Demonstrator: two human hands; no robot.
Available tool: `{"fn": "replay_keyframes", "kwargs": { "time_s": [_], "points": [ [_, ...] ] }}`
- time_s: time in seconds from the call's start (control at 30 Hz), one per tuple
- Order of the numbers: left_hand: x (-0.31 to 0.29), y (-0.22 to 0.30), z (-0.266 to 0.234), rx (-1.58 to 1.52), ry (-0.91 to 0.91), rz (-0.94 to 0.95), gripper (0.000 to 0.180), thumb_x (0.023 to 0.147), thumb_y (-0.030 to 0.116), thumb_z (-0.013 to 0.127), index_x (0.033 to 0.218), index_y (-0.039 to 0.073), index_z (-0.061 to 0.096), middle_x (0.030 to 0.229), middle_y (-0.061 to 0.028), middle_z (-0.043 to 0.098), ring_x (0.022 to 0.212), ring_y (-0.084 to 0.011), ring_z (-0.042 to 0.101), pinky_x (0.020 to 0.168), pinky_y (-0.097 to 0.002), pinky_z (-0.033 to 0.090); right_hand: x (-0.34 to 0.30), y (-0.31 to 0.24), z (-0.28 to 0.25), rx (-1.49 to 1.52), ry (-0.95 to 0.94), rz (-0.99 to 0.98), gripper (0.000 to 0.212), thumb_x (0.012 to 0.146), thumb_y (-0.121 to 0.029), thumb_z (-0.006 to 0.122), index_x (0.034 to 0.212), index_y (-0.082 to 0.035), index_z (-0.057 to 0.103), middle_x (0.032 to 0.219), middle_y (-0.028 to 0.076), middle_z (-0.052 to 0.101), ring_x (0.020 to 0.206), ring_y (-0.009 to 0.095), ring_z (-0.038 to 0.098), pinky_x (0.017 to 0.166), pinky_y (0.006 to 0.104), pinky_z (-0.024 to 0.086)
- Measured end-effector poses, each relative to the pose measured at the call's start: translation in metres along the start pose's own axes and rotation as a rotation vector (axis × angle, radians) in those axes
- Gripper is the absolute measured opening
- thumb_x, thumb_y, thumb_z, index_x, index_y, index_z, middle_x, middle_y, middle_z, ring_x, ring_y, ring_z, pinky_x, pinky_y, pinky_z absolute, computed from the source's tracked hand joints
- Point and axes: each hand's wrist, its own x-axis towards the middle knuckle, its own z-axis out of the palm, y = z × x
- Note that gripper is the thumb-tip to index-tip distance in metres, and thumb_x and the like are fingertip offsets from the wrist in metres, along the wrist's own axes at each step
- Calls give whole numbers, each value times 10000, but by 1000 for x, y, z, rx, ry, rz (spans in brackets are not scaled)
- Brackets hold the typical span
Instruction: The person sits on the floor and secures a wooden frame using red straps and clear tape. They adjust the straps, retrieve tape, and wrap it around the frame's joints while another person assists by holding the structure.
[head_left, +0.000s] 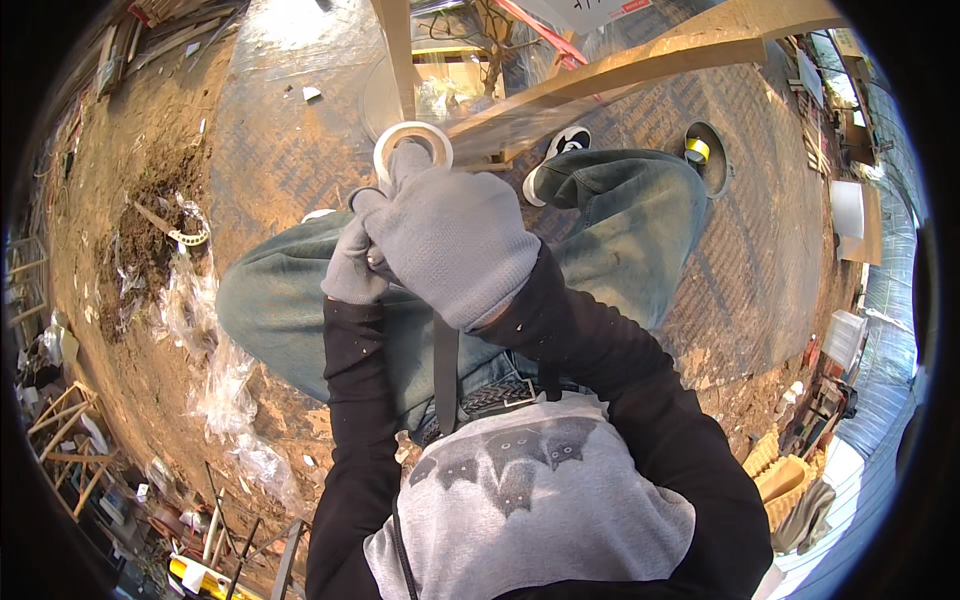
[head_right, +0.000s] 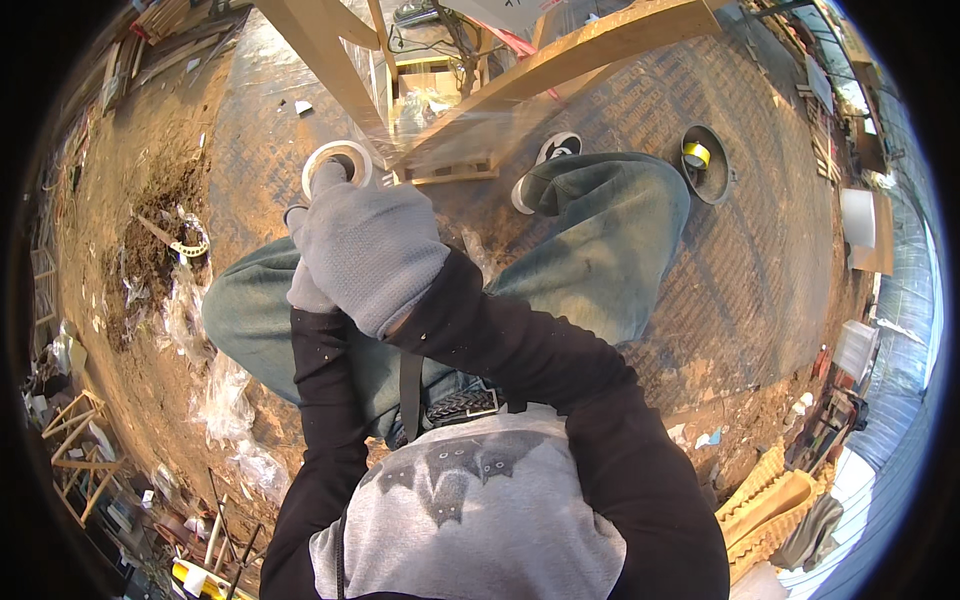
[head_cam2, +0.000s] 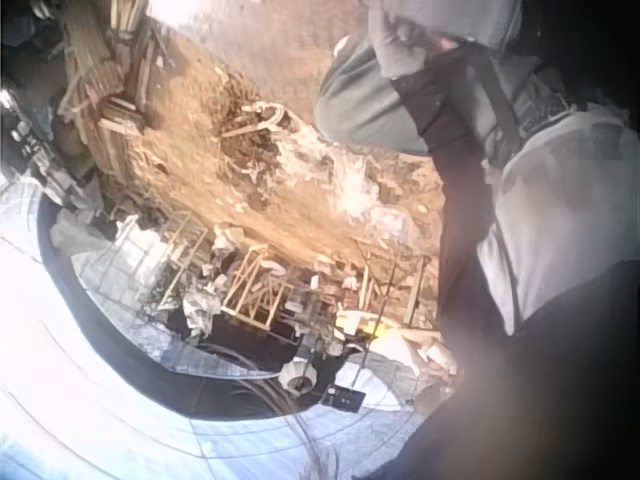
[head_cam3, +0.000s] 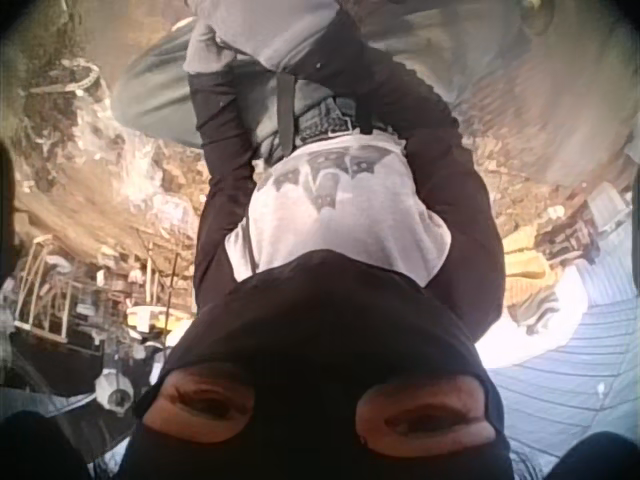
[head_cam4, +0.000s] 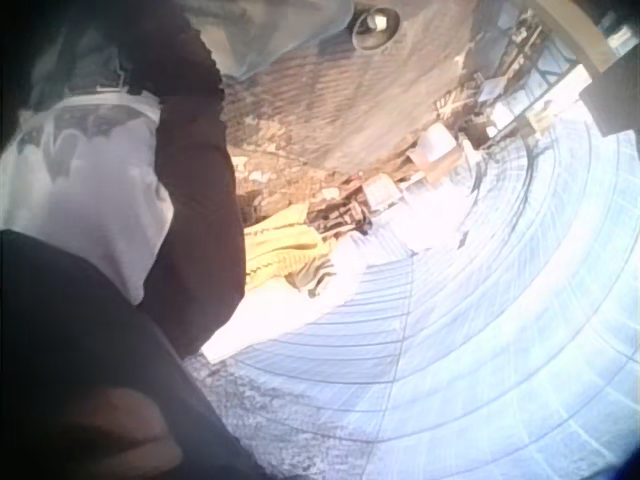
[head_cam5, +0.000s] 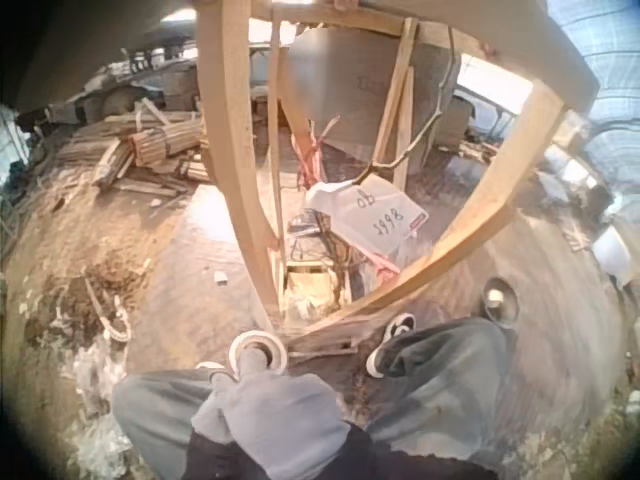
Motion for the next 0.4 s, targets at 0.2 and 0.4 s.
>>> {"fn": "replay_keyframes", "kwargs": {
  "time_s": [0.2, 0.4],
  "points": [
    [-16, 27, 36, 22, 55, -63, 94, 907, 108, 519, 929, 44, 584, 631, 58, 507, 460, 4, 394, 456, -138, 330, -10, 4, -33, 26, 101, 32, 178, 785, -244, 594, 895, -109, 633, 847, 106, 567, 631, 219, 642, 483, 318, 493],
    [-106, 27, 60, 168, -238, 84, 238, 918, 121, 488, 1123, 14, 548, 772, 5, 583, 636, -71, 551, 591, -209, 459, -42, 8, -72, -75, 128, -41, 231, 781, -224, 615, 988, -130, 656, 858, 103, 565, 539, 193, 602, 436, 303, 469]
  ]
}}
